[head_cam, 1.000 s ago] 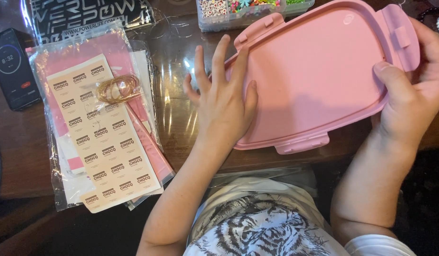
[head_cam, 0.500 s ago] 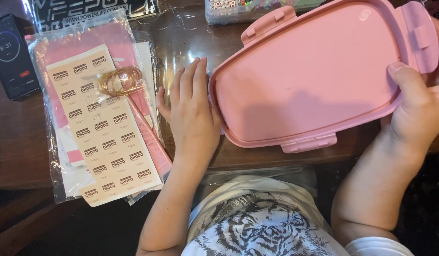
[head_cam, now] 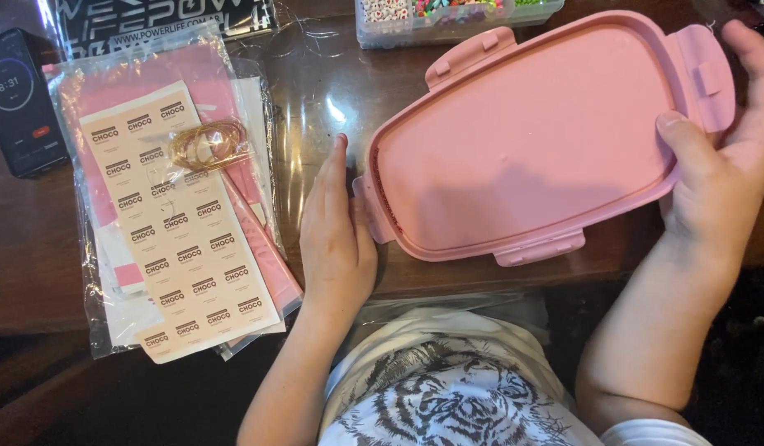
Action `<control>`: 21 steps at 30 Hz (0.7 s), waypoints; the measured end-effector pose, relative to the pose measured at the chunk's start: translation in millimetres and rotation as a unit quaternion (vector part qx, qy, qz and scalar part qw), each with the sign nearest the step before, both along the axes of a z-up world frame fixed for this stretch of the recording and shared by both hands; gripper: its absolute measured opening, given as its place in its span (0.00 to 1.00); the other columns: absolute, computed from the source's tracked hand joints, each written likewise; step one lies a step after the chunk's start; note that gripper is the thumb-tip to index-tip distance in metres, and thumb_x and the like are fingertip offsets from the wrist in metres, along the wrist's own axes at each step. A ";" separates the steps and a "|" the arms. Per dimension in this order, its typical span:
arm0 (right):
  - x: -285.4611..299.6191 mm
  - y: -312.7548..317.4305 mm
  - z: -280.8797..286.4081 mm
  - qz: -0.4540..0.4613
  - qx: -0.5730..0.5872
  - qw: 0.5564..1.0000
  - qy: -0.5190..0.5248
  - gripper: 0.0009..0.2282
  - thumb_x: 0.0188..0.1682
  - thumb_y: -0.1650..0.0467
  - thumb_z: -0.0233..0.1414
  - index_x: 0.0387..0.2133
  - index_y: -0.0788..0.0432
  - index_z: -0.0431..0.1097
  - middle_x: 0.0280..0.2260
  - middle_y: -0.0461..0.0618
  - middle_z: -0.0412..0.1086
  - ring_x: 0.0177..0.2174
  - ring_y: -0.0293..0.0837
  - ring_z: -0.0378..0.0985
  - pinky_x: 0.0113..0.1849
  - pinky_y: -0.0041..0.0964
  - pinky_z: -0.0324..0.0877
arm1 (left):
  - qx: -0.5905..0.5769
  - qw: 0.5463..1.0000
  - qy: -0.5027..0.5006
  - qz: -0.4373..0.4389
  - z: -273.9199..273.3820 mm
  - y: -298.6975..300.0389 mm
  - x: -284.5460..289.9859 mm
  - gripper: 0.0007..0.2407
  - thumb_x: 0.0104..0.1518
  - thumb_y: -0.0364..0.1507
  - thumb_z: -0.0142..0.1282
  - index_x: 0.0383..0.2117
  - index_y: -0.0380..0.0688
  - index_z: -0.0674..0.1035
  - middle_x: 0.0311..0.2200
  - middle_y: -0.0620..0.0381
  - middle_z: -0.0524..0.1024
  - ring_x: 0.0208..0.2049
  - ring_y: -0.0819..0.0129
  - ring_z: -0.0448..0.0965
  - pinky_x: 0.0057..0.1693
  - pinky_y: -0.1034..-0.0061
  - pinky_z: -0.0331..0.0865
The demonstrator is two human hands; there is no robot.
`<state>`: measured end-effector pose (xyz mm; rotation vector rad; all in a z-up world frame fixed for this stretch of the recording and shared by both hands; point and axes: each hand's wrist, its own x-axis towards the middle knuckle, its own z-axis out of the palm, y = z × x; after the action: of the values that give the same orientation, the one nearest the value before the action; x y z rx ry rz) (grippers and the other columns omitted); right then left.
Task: The person organizes craft supplies on a wooden table, moving a pink container and transferring small plastic trays filled with beads and jewelry findings into it. They also handle a glass jar and a small white container during the process.
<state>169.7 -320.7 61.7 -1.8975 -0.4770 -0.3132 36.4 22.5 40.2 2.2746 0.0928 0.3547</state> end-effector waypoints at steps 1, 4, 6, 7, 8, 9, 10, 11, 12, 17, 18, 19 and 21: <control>0.8 0.5 1.7 0.001 -0.009 1.000 0.020 0.32 0.54 0.86 0.43 0.76 0.66 0.52 0.73 0.66 0.54 0.71 0.59 0.58 0.73 0.47 0.54 | -0.022 1.000 -0.010 -0.001 2.2 0.4 -1.3 0.24 0.74 0.18 0.39 0.77 0.34 0.58 0.76 0.37 0.66 0.76 0.41 0.70 0.78 0.52 0.65; 8.4 -25.4 -27.2 -0.045 0.049 0.993 0.098 0.31 0.56 0.81 0.46 0.76 0.64 0.57 0.71 0.62 0.62 0.68 0.52 0.66 0.71 0.41 0.62 | -0.064 0.997 0.044 0.008 -8.7 0.0 -9.6 0.23 0.75 0.22 0.37 0.77 0.36 0.58 0.75 0.40 0.67 0.76 0.46 0.69 0.78 0.56 0.62; 2.5 -32.9 -32.5 0.011 0.089 0.991 0.097 0.30 0.61 0.84 0.39 0.79 0.64 0.50 0.77 0.64 0.53 0.74 0.58 0.57 0.77 0.51 0.55 | -0.092 0.994 0.056 -0.001 -13.5 -3.8 -14.0 0.23 0.75 0.23 0.38 0.77 0.38 0.58 0.75 0.40 0.68 0.76 0.45 0.70 0.76 0.53 0.65; -0.8 -36.6 -35.2 0.064 0.128 0.985 0.095 0.29 0.66 0.87 0.33 0.82 0.64 0.43 0.82 0.67 0.45 0.81 0.65 0.48 0.83 0.61 0.48 | -0.119 0.990 0.068 -0.012 -15.5 -5.5 -16.2 0.23 0.75 0.24 0.38 0.77 0.40 0.58 0.74 0.40 0.69 0.75 0.44 0.72 0.74 0.51 0.68; -1.9 -44.4 -43.9 0.065 0.128 0.985 0.095 0.29 0.66 0.87 0.33 0.82 0.64 0.43 0.82 0.67 0.45 0.81 0.65 0.48 0.83 0.61 0.48 | -0.119 0.990 0.069 -0.011 -16.0 -8.5 -17.2 0.23 0.75 0.24 0.38 0.77 0.40 0.58 0.74 0.40 0.69 0.75 0.44 0.72 0.74 0.51 0.68; -3.2 -52.2 -52.5 -0.050 0.174 0.970 0.159 0.26 0.63 0.77 0.46 0.76 0.57 0.56 0.74 0.54 0.61 0.74 0.50 0.66 0.79 0.49 0.66 | -0.165 0.984 0.061 -0.028 -16.5 -11.4 -17.8 0.23 0.77 0.26 0.38 0.78 0.40 0.56 0.78 0.42 0.62 0.79 0.46 0.62 0.79 0.52 0.58; -4.2 -60.2 -61.2 -0.169 0.218 0.937 0.212 0.24 0.59 0.69 0.60 0.71 0.51 0.69 0.67 0.44 0.79 0.67 0.39 0.86 0.74 0.39 0.86 | -0.210 0.975 0.053 -0.045 -17.1 -14.4 -18.3 0.24 0.78 0.29 0.37 0.79 0.41 0.55 0.81 0.44 0.55 0.84 0.48 0.53 0.85 0.52 0.49; -8.0 -61.2 -64.0 -0.169 0.218 0.937 0.212 0.24 0.59 0.69 0.60 0.71 0.51 0.69 0.67 0.44 0.79 0.67 0.39 0.86 0.74 0.39 0.86 | -0.211 0.975 0.054 -0.045 -19.1 -19.9 -19.3 0.24 0.78 0.29 0.37 0.79 0.41 0.55 0.81 0.44 0.55 0.84 0.48 0.53 0.85 0.52 0.49; -11.7 -62.5 -67.1 -0.137 0.182 0.963 0.143 0.21 0.66 0.75 0.57 0.72 0.59 0.63 0.69 0.55 0.72 0.68 0.49 0.79 0.75 0.50 0.79 | -0.324 0.945 0.019 -0.049 -21.3 -25.6 -20.1 0.25 0.78 0.31 0.40 0.80 0.40 0.53 0.83 0.44 0.50 0.85 0.51 0.48 0.86 0.55 0.45; -21.8 -44.5 -56.6 0.008 0.121 0.992 -0.019 0.22 0.75 0.91 0.41 0.78 0.72 0.48 0.77 0.73 0.49 0.77 0.71 0.52 0.81 0.73 0.51 | -0.525 0.850 -0.034 -0.025 -36.5 -35.6 -19.3 0.29 0.76 0.31 0.46 0.80 0.38 0.51 0.84 0.45 0.45 0.86 0.55 0.43 0.86 0.57 0.45; -23.3 -48.5 -61.6 -0.039 0.138 0.990 -0.017 0.19 0.75 0.89 0.47 0.75 0.72 0.54 0.74 0.71 0.55 0.73 0.68 0.58 0.78 0.71 0.57 | -0.540 0.840 -0.036 -0.022 -36.7 -34.8 -18.7 0.28 0.77 0.31 0.46 0.80 0.38 0.53 0.83 0.45 0.47 0.86 0.55 0.44 0.87 0.57 0.44; -25.1 -52.1 -67.0 -0.085 0.155 0.984 -0.016 0.16 0.74 0.86 0.52 0.71 0.73 0.59 0.70 0.71 0.60 0.70 0.67 0.64 0.75 0.71 0.63 | -0.555 0.831 -0.038 -0.019 -37.0 -33.6 -18.7 0.27 0.78 0.32 0.45 0.79 0.38 0.54 0.83 0.45 0.48 0.85 0.54 0.45 0.87 0.58 0.43; -24.8 -44.4 -55.9 -0.034 0.147 0.988 -0.018 0.17 0.75 0.85 0.45 0.75 0.73 0.54 0.74 0.71 0.55 0.74 0.67 0.57 0.79 0.71 0.56 | -0.581 0.813 -0.035 -0.015 -40.8 -31.2 -17.5 0.28 0.76 0.32 0.47 0.79 0.36 0.54 0.83 0.42 0.48 0.85 0.52 0.45 0.87 0.59 0.42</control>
<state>144.9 -365.1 5.9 -1.6241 -0.3675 -0.4387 18.9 -8.7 -0.6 1.0354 0.1758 0.2493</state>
